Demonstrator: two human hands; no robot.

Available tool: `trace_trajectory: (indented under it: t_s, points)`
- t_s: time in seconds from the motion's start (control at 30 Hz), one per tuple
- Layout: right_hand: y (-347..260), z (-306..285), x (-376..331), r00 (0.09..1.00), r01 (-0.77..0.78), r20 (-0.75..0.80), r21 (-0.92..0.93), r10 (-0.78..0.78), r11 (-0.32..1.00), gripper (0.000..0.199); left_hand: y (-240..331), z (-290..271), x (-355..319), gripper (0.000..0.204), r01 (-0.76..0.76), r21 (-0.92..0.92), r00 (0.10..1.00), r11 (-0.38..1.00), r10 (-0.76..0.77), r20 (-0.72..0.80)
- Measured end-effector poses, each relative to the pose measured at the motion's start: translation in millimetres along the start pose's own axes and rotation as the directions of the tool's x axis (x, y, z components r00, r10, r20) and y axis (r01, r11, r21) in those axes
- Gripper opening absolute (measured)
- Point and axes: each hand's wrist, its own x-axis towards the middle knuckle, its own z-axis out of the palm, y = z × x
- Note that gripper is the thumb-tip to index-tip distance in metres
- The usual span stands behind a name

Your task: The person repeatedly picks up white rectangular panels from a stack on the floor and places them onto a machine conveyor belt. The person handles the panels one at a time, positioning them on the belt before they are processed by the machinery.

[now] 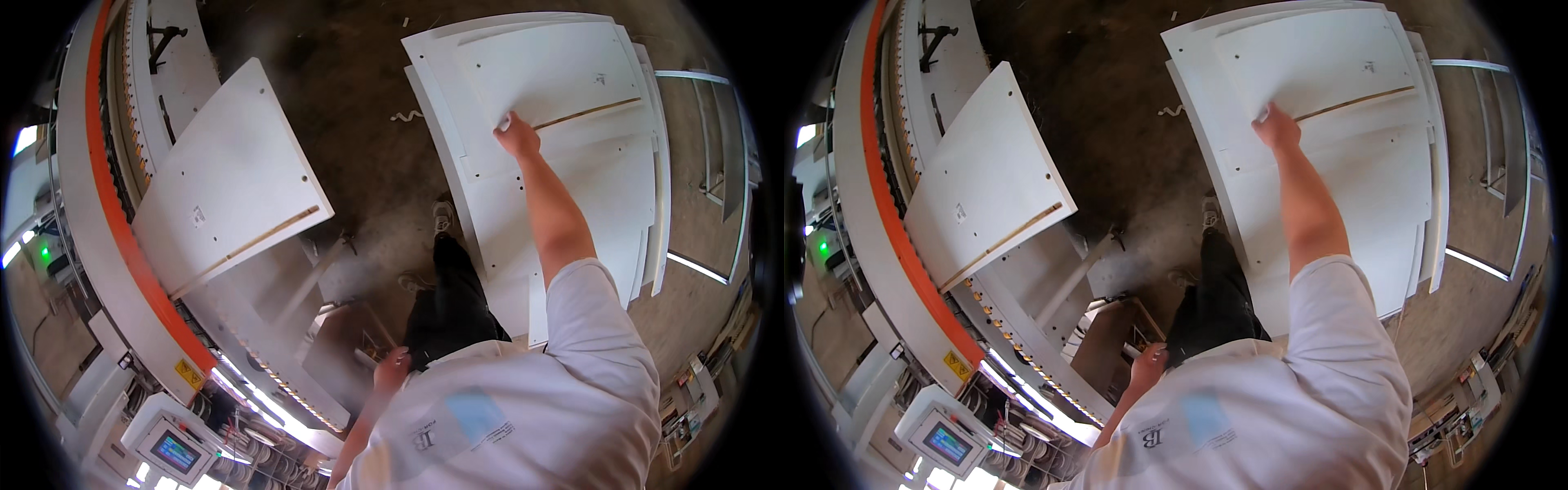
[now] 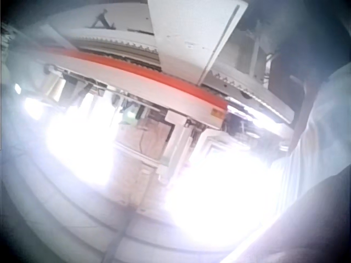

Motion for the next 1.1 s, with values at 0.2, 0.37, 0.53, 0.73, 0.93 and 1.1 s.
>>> trace_trajectory:
  t_s: [0.2, 0.37, 0.53, 0.73, 0.93, 1.1]
  points:
    - [52.9, 50.4, -82.7, 0.992, 0.103, 0.07, 0.057, -0.107, 0.993, 0.036, 15.3, -4.9, 14.5, 0.031, -0.06, -0.021, 0.998, 0.998, 0.06, 0.004]
    - [70.6, 65.7, -154.9, 0.965, -0.209, -0.107, 0.246, 0.24, 0.947, 0.04, 12.5, 0.3, 15.5, 0.031, -0.038, -0.042, 0.999, 0.998, 0.04, 0.027]
    - [116.6, 139.5, -151.8, 0.648, -0.57, 0.441, 0.821, 0.621, 0.012, 0.063, -2.4, 0.0, 14.3, 0.028, -0.049, 0.034, 0.999, 0.998, 0.049, 0.016]
    - [80.5, 141.0, -161.4, 0.711, -0.536, 0.619, 0.784, 0.333, -0.313, 0.082, -17.9, -6.4, 10.3, 0.027, -0.086, 0.026, 0.996, 0.996, 0.086, 0.003]
    - [56.0, 135.3, -218.8, 0.809, -0.532, 0.58, 0.792, 0.094, -0.3, 0.08, -20.5, -14.6, 34.4, 0.027, -0.256, -0.077, 0.966, 0.964, 0.252, -0.05]
    - [12.7, 91.0, -331.0, 0.798, -0.603, 0.563, 0.739, -0.216, -0.301, 0.071, 29.5, -25.2, 54.0, 0.038, -0.408, -0.336, 0.907, 0.849, 0.418, -0.047]
